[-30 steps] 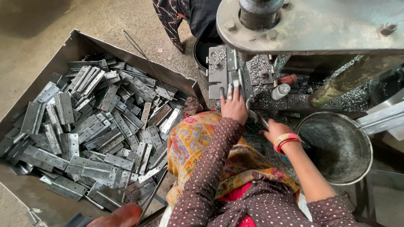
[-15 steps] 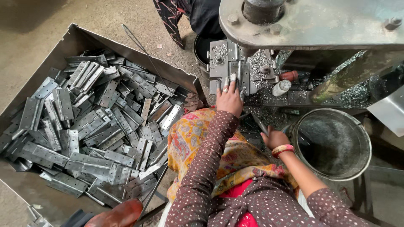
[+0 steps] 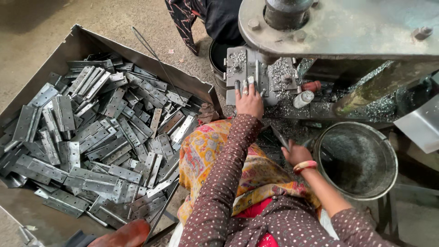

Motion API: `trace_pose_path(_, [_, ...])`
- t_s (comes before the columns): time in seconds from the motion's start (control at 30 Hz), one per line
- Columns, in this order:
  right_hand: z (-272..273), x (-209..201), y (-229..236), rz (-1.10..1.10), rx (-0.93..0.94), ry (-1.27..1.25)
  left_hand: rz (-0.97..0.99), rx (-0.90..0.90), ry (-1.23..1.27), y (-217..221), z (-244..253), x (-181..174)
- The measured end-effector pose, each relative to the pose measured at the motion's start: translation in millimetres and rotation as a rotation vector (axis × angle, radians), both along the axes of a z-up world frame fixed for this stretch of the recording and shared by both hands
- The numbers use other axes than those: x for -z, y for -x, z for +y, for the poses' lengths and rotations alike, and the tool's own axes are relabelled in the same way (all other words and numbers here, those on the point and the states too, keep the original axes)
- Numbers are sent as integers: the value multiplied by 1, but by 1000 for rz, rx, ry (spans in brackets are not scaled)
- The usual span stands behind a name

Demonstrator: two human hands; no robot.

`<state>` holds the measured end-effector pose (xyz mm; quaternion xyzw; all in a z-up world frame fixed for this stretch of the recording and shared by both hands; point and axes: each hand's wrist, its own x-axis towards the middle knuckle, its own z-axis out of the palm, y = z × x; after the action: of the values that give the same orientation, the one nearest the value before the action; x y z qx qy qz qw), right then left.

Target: The person repeatedly picks up metal brackets from a bin, places them into a manual punching machine, and operates the lever to punch holes. The processed brackets are then dropped into a pile beside the machine.

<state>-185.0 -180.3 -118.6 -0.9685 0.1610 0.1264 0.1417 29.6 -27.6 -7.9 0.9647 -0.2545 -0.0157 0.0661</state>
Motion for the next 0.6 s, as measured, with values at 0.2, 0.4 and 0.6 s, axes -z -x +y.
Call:
trace_pose_path(0.2, [-8, 14, -1, 199, 32, -87, -43, 14, 72, 29, 16, -1])
trace_pose_path(0.4, [-24, -38, -34, 204, -121, 1, 21, 25, 65, 10, 6, -6])
trace_pose_path(0.6, [2, -10, -2, 309, 58, -50, 57, 39, 44, -6, -6, -6])
